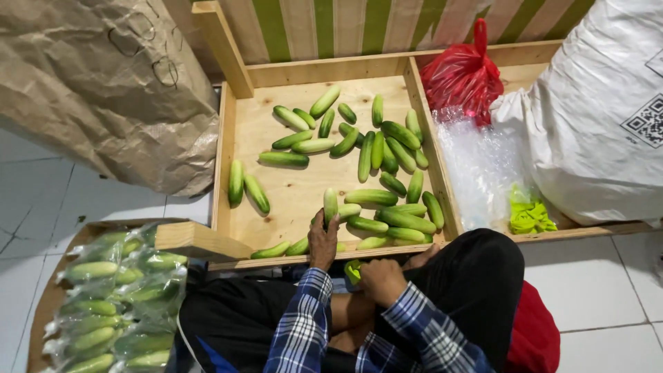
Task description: Packaging individual cucumbers into small plastic bags and placing them into a cardboard box
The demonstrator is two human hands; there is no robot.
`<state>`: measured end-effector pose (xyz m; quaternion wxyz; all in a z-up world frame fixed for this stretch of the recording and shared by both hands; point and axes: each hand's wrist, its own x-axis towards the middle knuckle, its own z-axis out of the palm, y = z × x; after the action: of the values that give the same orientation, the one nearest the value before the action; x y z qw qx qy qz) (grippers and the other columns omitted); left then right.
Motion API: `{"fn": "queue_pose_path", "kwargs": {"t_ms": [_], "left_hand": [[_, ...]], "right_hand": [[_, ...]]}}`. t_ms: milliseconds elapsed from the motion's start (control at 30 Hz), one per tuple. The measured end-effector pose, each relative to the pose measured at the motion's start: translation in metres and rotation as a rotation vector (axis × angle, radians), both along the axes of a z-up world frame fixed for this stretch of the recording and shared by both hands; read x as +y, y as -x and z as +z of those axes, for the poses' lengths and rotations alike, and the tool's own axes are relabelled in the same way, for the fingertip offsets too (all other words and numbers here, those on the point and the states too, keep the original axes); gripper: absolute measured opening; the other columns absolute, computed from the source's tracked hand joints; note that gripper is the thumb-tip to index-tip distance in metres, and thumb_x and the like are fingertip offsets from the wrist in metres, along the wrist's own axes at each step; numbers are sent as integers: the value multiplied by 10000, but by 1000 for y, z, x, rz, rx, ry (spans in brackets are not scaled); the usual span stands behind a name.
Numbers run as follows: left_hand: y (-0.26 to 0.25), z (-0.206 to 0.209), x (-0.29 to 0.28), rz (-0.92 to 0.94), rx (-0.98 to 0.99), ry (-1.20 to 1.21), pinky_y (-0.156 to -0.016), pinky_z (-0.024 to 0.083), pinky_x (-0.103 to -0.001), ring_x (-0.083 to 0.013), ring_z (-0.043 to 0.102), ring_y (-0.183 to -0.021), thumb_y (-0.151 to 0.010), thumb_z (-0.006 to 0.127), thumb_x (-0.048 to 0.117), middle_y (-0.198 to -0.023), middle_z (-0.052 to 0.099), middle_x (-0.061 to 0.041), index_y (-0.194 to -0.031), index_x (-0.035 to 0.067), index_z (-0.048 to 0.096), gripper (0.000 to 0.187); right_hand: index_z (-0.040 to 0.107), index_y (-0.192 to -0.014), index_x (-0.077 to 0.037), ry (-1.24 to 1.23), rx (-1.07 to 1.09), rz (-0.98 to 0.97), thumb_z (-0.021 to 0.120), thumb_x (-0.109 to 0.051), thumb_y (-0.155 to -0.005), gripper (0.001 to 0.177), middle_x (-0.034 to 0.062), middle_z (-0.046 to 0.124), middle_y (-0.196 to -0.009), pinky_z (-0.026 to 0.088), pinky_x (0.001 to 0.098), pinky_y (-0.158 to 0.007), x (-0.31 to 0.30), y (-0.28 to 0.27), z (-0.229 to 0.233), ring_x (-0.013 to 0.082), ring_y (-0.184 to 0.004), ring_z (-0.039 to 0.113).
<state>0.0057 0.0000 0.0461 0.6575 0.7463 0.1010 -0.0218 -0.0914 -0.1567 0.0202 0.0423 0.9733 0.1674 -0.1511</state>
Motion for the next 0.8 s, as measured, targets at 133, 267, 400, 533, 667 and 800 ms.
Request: {"fn": "queue_pose_path", "kwargs": {"t_ms": [133,267,400,533,667,800], "left_hand": [[-8,-24,4,30,-45,68,-744,652,-373,-272,747,-862,-999,671,393,-960,720,-227,-1348,85,617,468],[-6,-16,8,52,-19,176,-638,634,-299,-205,722,-730,-997,678,372,-817,725,-195,-1373,46,549,514],[-8,-7,12,144,25,455,-596,605,-268,-188,712,-659,-1015,635,412,-886,759,-201,-1318,24,556,498],[-6,1,16,195,-1,559,-627,619,-303,-206,712,-674,-1022,639,421,-1011,730,-183,-1250,35,613,450],[7,80,18,201,-39,807,-576,516,-272,-145,552,-646,-990,637,342,-767,546,-39,-894,78,589,285],[11,82,22,239,-83,899,-548,520,-286,-153,577,-673,-1001,639,293,-833,640,-90,-950,38,639,260]], "right_hand": [[688,-769,-203,25,-102,-23,630,-307,-805,124,30,647,-662,501,542,-541,11,7,-76,294,-628,680],[669,-908,-88,-9,-121,-82,580,-227,-866,170,129,661,-770,454,602,-660,17,2,-98,379,-727,673],[723,-1046,-139,-43,-42,-144,641,-312,-874,258,96,712,-935,503,497,-736,11,0,-87,336,-889,703],[732,-1169,-196,-267,148,-272,816,-346,-699,501,91,678,-1133,608,457,-797,-5,0,-38,329,-1019,696],[680,-1223,-88,-1088,168,-329,758,-287,-829,449,92,664,-1191,488,373,-968,-10,10,34,246,-1088,644],[762,-1135,-4,-1630,137,-495,789,-175,-846,337,53,761,-1025,561,292,-846,-15,10,83,159,-946,687]]}}
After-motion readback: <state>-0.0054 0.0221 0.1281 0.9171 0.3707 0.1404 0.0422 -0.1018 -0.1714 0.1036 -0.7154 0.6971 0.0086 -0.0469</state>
